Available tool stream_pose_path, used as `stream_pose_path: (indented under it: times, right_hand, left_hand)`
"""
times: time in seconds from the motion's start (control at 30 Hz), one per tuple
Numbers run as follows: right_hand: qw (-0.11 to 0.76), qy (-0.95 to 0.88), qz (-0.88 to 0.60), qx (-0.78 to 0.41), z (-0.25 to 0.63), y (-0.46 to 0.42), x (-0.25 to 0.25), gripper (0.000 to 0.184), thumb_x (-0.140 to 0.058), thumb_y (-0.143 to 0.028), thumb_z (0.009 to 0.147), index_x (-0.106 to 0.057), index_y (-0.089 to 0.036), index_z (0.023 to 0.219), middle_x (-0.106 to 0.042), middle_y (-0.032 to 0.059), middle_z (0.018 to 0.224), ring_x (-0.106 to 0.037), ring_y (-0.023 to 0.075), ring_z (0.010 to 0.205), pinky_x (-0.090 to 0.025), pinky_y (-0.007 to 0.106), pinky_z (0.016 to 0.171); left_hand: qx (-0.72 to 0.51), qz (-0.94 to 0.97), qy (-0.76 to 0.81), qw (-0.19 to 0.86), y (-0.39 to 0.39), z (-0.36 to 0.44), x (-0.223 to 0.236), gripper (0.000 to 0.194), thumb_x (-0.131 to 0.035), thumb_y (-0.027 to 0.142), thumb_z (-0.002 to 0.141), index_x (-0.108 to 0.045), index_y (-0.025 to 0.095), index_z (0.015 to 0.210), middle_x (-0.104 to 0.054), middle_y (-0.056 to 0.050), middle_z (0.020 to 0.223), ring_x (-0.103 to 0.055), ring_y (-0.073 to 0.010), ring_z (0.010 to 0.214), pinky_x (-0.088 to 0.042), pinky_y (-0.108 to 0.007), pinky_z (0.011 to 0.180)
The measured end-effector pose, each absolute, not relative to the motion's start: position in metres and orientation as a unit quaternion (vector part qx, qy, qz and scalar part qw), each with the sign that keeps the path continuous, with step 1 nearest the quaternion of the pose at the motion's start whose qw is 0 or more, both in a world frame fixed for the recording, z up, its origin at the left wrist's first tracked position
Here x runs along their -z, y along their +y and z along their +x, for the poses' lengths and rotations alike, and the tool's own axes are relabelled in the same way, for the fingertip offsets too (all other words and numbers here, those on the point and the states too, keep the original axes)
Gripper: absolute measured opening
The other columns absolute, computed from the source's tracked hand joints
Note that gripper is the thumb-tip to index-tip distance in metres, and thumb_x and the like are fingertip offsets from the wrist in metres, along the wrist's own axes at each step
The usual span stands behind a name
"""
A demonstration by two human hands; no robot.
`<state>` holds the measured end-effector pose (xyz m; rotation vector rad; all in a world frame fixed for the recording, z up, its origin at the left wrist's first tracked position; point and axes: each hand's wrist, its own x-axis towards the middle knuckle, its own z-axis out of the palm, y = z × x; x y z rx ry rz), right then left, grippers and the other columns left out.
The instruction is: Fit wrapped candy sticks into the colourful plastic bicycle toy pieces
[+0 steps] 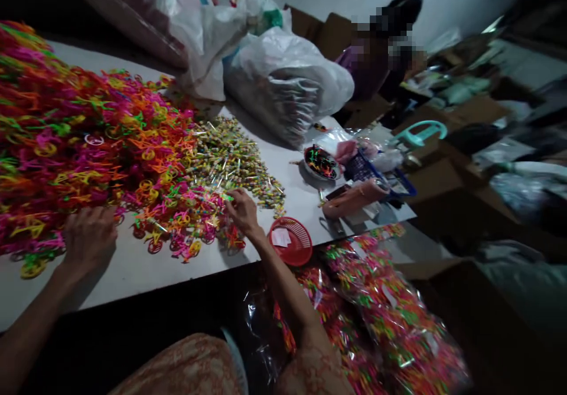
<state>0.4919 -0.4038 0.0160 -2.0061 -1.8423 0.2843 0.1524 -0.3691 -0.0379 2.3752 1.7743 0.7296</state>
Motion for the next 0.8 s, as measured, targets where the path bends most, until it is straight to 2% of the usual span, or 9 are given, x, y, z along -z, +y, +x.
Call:
stream_pose_path:
  times: [0.13, 0.23, 0.33, 0.4, 0.47, 0.53, 0.6, 0.7, 0.8]
  right_hand:
    - [-0.052, -0.583, -0.810, -0.033, 0.549, -0.395, -0.025, 0.030, -0.050, -0.013, 0.083, -0.068, -0.019, 0.107, -0.064, 0.0113, 0.115, -0.062, 0.0234, 0.101, -0.046, 0.030, 0.078]
    - [-0.090, -0.596, -0.796, -0.053, 0.567, -0.386, -0.022, 0.023, -0.054, -0.014, 0.081, -0.070, -0.017, 0.096, -0.065, 0.0126, 0.112, -0.062, 0.0257, 0.099, -0.045, 0.031, 0.076]
    - [-0.091, -0.611, -0.784, -0.054, 0.563, -0.381, -0.014, 0.027, -0.046, -0.011, 0.083, -0.069, -0.014, 0.096, -0.063, 0.0153, 0.114, -0.062, 0.0248, 0.096, -0.043, 0.032, 0.076]
    - [-0.021, -0.606, -0.793, -0.049, 0.554, -0.380, -0.013, 0.028, -0.044, -0.011, 0.083, -0.067, -0.013, 0.099, -0.064, 0.0167, 0.111, -0.062, 0.0246, 0.093, -0.044, 0.033, 0.075]
    - [0.157, -0.580, -0.793, -0.100, 0.539, -0.382, -0.014, 0.026, -0.047, -0.015, 0.081, -0.064, -0.013, 0.101, -0.067, 0.0133, 0.098, -0.063, 0.0220, 0.083, -0.045, 0.033, 0.071]
    - [0.368, -0.529, -0.726, -0.242, 0.516, -0.389, -0.016, 0.026, -0.055, -0.021, 0.077, -0.062, -0.016, 0.102, -0.067, 0.0050, 0.079, -0.062, 0.0175, 0.068, -0.047, 0.030, 0.063]
    - [0.480, -0.470, -0.613, -0.416, 0.486, -0.401, -0.018, 0.027, -0.064, -0.026, 0.071, -0.062, -0.018, 0.096, -0.064, -0.0014, 0.067, -0.059, 0.0137, 0.058, -0.047, 0.027, 0.058]
    - [0.479, -0.406, -0.511, -0.587, 0.441, -0.420, -0.019, 0.021, -0.074, -0.029, 0.062, -0.064, -0.017, 0.078, -0.065, -0.0024, 0.062, -0.059, 0.0111, 0.053, -0.048, 0.025, 0.056]
    - [0.443, -0.381, -0.483, -0.652, 0.414, -0.430, -0.017, 0.018, -0.077, -0.027, 0.059, -0.066, -0.017, 0.070, -0.065, -0.0022, 0.059, -0.060, 0.0103, 0.052, -0.048, 0.024, 0.054]
  left_hand:
    - [-0.320, 0.698, 0.634, 0.086, -0.379, 0.156, 0.007, 0.024, -0.048, 0.030, 0.081, -0.063, 0.023, 0.099, -0.065, -0.003, 0.081, -0.059, -0.0268, 0.090, -0.046, -0.047, 0.088]
    - [-0.435, 0.535, 0.679, 0.252, -0.396, 0.167, -0.010, 0.027, -0.063, 0.040, 0.073, -0.065, 0.022, 0.093, -0.062, 0.002, 0.069, -0.058, -0.0188, 0.066, -0.052, -0.035, 0.067]
    - [-0.495, 0.355, 0.638, 0.471, -0.412, 0.183, -0.012, 0.036, -0.077, 0.036, 0.056, -0.064, 0.019, 0.085, -0.062, 0.004, 0.065, -0.055, -0.0123, 0.052, -0.050, -0.027, 0.050]
    - [-0.498, 0.278, 0.582, 0.580, -0.422, 0.194, -0.007, 0.038, -0.082, 0.030, 0.047, -0.064, 0.016, 0.078, -0.065, 0.003, 0.069, -0.058, -0.0109, 0.054, -0.052, -0.025, 0.050]
    - [-0.477, 0.246, 0.544, 0.645, -0.431, 0.204, -0.004, 0.039, -0.084, 0.026, 0.044, -0.065, 0.014, 0.076, -0.068, 0.000, 0.072, -0.060, -0.0108, 0.058, -0.054, -0.024, 0.053]
    - [-0.447, 0.240, 0.518, 0.689, -0.440, 0.215, -0.004, 0.039, -0.084, 0.027, 0.046, -0.066, 0.013, 0.077, -0.068, -0.001, 0.072, -0.060, -0.0106, 0.058, -0.054, -0.022, 0.051]
    - [-0.426, 0.250, 0.486, 0.721, -0.447, 0.225, -0.006, 0.039, -0.084, 0.030, 0.049, -0.067, 0.012, 0.080, -0.067, -0.001, 0.070, -0.060, -0.0105, 0.057, -0.053, -0.021, 0.049]
    - [-0.416, 0.276, 0.438, 0.748, -0.452, 0.235, -0.010, 0.040, -0.083, 0.032, 0.053, -0.068, 0.012, 0.085, -0.069, -0.004, 0.074, -0.062, -0.0124, 0.061, -0.053, -0.021, 0.049]
    - [-0.424, 0.295, 0.419, 0.746, -0.453, 0.236, -0.012, 0.043, -0.082, 0.033, 0.057, -0.067, 0.012, 0.092, -0.071, -0.007, 0.084, -0.064, -0.0139, 0.065, -0.053, -0.022, 0.050]
